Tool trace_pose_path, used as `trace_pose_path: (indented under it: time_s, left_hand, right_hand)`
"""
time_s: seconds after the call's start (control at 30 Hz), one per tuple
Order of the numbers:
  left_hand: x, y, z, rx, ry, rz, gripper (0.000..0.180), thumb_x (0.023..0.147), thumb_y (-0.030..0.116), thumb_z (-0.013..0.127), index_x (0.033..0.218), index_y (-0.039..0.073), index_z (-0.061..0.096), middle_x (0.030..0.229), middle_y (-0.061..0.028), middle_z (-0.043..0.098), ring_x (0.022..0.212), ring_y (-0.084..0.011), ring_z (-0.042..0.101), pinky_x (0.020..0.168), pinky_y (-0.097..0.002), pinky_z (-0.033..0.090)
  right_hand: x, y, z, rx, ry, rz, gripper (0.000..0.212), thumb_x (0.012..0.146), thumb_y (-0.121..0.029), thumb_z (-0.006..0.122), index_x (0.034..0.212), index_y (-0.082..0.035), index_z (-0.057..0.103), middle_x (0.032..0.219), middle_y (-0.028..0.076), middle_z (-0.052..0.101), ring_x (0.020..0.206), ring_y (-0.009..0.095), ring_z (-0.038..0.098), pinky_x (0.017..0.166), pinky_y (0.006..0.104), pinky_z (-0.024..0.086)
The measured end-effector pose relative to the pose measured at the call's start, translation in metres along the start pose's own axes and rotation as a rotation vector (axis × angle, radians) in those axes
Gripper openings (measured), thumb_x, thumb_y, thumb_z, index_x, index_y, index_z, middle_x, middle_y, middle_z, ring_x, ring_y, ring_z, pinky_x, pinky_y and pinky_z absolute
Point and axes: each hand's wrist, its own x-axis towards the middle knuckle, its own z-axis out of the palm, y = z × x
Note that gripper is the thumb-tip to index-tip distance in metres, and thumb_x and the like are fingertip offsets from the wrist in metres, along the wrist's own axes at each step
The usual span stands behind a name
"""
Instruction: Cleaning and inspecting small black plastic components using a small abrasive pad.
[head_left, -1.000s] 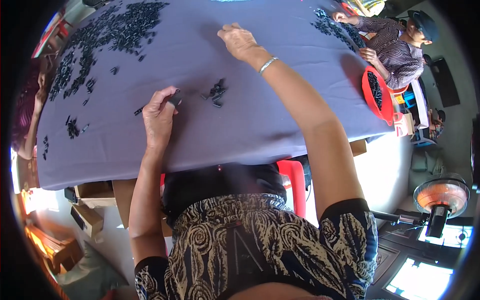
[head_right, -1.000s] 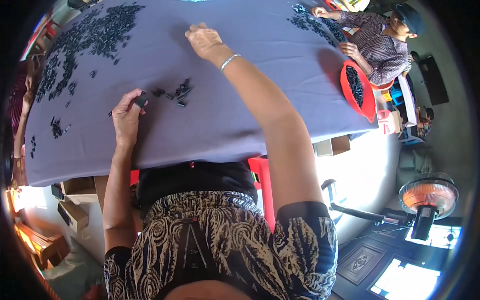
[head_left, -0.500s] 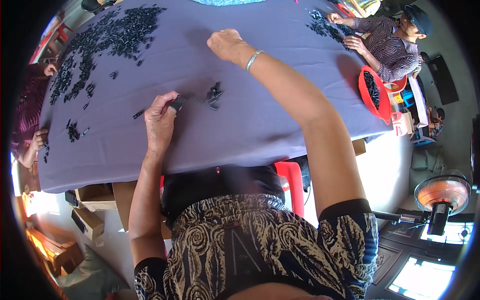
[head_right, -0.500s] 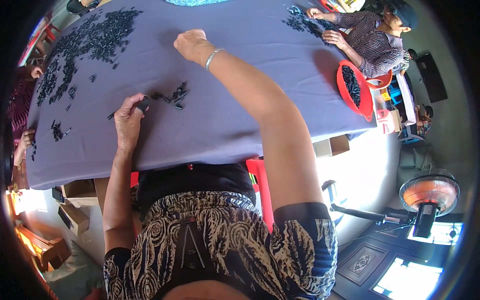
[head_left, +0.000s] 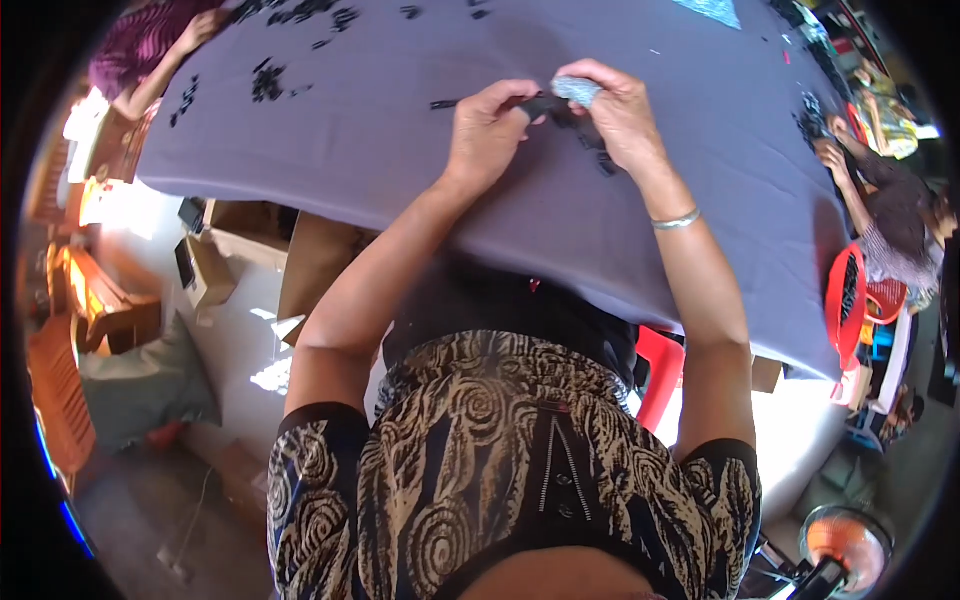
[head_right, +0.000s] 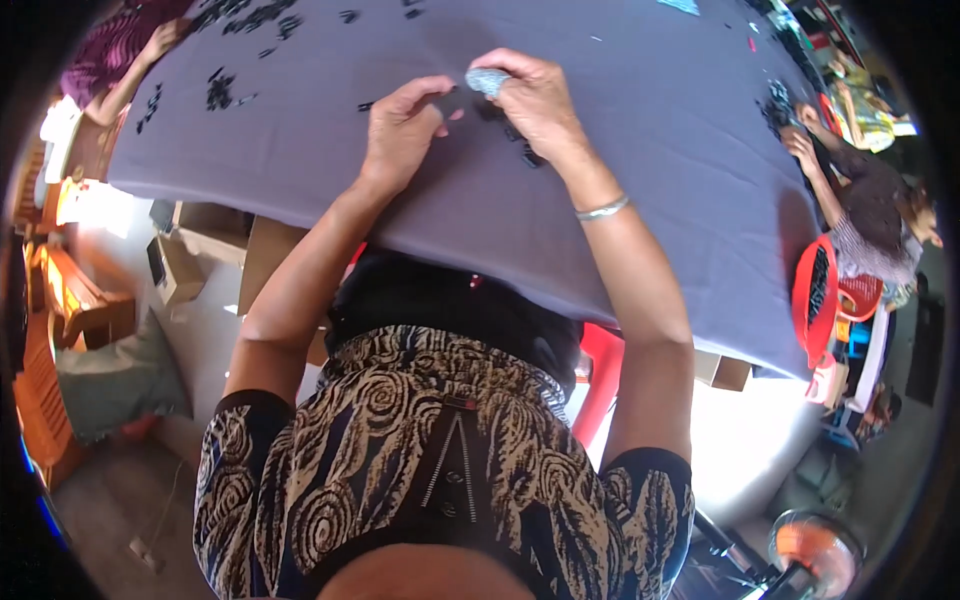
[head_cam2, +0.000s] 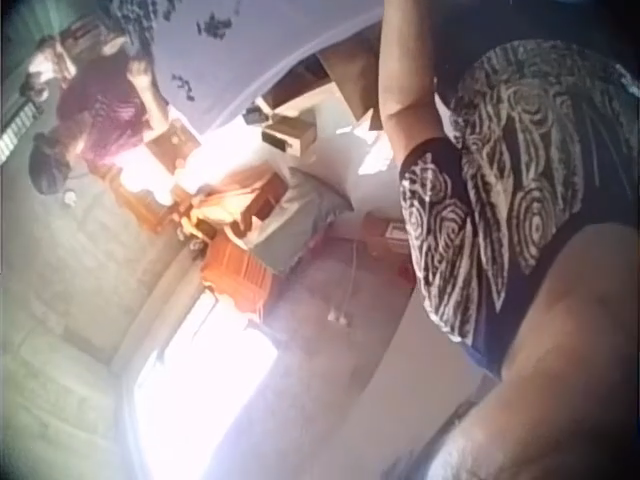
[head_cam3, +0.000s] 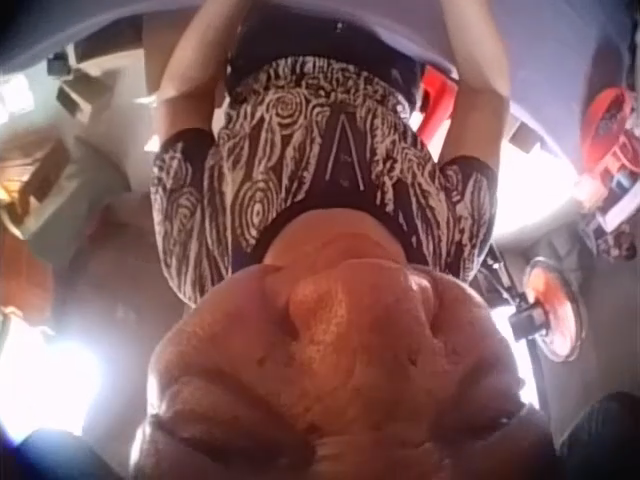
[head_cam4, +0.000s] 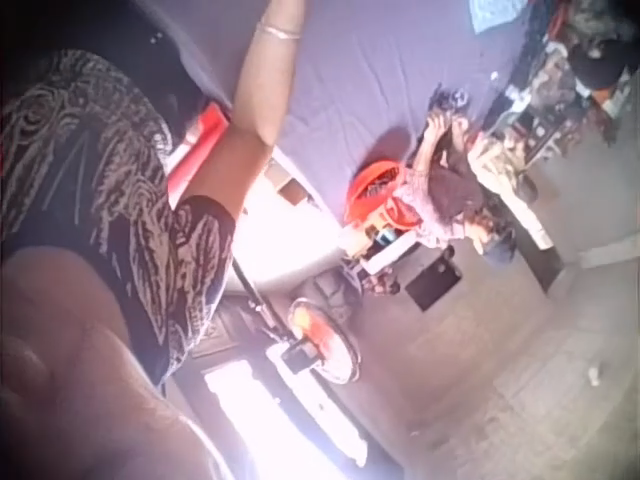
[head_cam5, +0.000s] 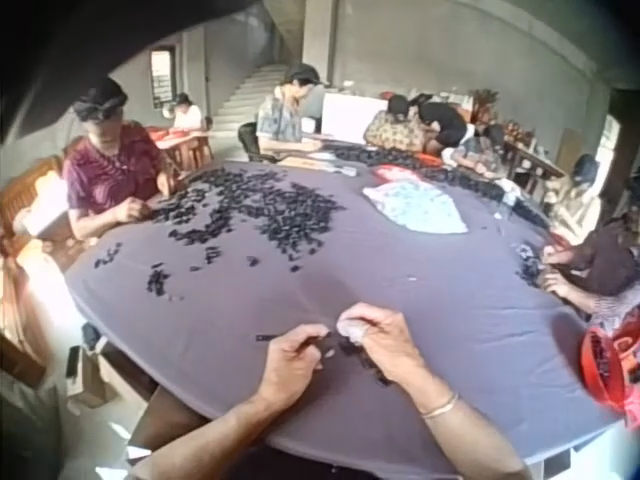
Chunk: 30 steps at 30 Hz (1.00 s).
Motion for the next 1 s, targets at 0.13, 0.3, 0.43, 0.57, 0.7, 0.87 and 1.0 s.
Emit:
trace_pose_path:
  time_s: [0.13,0.3,0.43,0.57,0.7,0.87,1.0]
  left_hand:
    - [-0.001,0.002,-0.010,0.056,-0.013,0.020,0.030,0.080,-0.008,0.046,0.104,-0.001,0.062,0.095,-0.0052,0.063,0.078,-0.0129,0.063,0.061,-0.0223,0.048]
    - [0.001,-0.017,-0.003,0.154,0.036,0.187,0.025,0.080,-0.009,0.049,0.098,0.001,0.063,0.088,-0.0039,0.064,0.074,-0.0100,0.063,0.058,-0.0214,0.049]
    - [-0.003,-0.014,-0.001,0.261,0.069,0.213,0.023,0.073,-0.011,0.058,0.093,-0.001,0.063,0.082,-0.0052,0.062,0.073,-0.0107,0.058,0.065,-0.0238,0.049]
    - [-0.008,0.000,-0.001,0.381,0.087,0.248,0.024,0.070,-0.010,0.059,0.092,0.001,0.063,0.078,-0.0100,0.061,0.069,-0.0163,0.057,0.065,-0.0281,0.048]
    - [-0.010,0.001,0.000,0.376,0.094,0.249,0.024,0.069,-0.010,0.057,0.090,0.001,0.063,0.077,-0.0128,0.059,0.067,-0.0236,0.058,0.063,-0.0322,0.047]
    - [-0.008,0.005,-0.003,0.455,0.080,0.264,0.025,0.070,-0.011,0.057,0.091,0.001,0.063,0.077,-0.0113,0.059,0.068,-0.0209,0.058,0.063,-0.0295,0.047]
    - [-0.002,-0.002,-0.001,0.456,0.063,0.380,0.027,0.069,-0.012,0.055,0.091,0.002,0.064,0.081,-0.0123,0.060,0.074,-0.0236,0.060,0.066,-0.0301,0.048]
  right_hand:
    - [-0.003,0.005,0.014,0.013,0.012,-0.029,0.014,0.081,0.002,0.057,0.089,-0.003,0.068,0.072,-0.003,0.059,0.062,0.004,0.049,0.052,0.0188,0.038]
    - [-0.012,0.001,0.015,-0.069,-0.004,-0.027,0.014,0.082,0.002,0.055,0.089,-0.003,0.065,0.073,-0.002,0.057,0.067,0.005,0.049,0.057,0.0201,0.039]
    - [-0.012,0.003,0.013,-0.235,-0.007,-0.191,0.010,0.079,0.006,0.058,0.086,0.000,0.062,0.074,-0.001,0.055,0.068,0.005,0.049,0.062,0.0198,0.040]
    - [-0.015,0.003,0.017,-0.156,-0.007,-0.192,0.011,0.079,0.010,0.058,0.084,0.001,0.061,0.075,-0.002,0.054,0.070,0.005,0.050,0.064,0.0195,0.040]
    - [-0.014,0.009,0.019,-0.139,-0.006,-0.244,0.009,0.079,0.010,0.059,0.084,0.002,0.060,0.077,-0.002,0.053,0.071,0.005,0.049,0.064,0.0192,0.040]
    - [-0.015,0.006,0.016,-0.173,0.001,-0.253,0.009,0.078,0.009,0.059,0.084,0.002,0.060,0.075,-0.003,0.053,0.070,0.005,0.049,0.062,0.0191,0.040]
    - [-0.013,0.005,0.010,-0.360,0.003,-0.261,0.009,0.078,0.005,0.059,0.084,-0.001,0.061,0.074,0.000,0.056,0.066,0.007,0.052,0.061,0.0220,0.043]
